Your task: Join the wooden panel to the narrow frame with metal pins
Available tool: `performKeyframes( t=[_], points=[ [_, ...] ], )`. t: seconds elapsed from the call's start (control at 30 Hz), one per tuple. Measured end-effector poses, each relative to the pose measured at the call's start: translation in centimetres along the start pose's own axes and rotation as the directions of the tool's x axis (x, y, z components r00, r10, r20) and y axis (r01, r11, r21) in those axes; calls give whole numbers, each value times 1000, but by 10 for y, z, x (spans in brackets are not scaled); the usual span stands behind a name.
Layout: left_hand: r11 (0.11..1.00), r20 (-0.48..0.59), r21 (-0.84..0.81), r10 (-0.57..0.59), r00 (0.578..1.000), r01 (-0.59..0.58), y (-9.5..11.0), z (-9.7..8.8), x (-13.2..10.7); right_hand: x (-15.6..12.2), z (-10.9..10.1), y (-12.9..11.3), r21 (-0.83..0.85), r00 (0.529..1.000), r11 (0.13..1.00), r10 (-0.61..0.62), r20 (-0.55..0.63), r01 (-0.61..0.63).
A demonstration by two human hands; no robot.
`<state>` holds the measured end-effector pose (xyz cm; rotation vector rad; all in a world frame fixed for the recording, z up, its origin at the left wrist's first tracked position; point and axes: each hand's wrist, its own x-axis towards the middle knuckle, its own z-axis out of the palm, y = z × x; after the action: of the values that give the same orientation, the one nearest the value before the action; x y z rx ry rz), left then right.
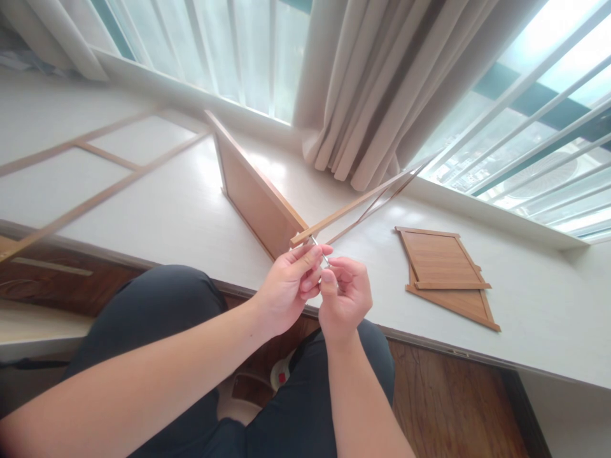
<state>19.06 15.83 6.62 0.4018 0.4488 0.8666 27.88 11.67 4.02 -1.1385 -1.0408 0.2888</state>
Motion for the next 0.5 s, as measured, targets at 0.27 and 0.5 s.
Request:
performKeyframes(
  t=[0.27,0.5],
  points=[
    [1000,-17,16,9,1000,-9,0,0,0,0,-1,1,-37,998,998,48,-35,-49],
    [999,-24,49,8,1000,-7,0,-1,0,1,-2,6,-63,997,996,52,-63,-56]
  ],
)
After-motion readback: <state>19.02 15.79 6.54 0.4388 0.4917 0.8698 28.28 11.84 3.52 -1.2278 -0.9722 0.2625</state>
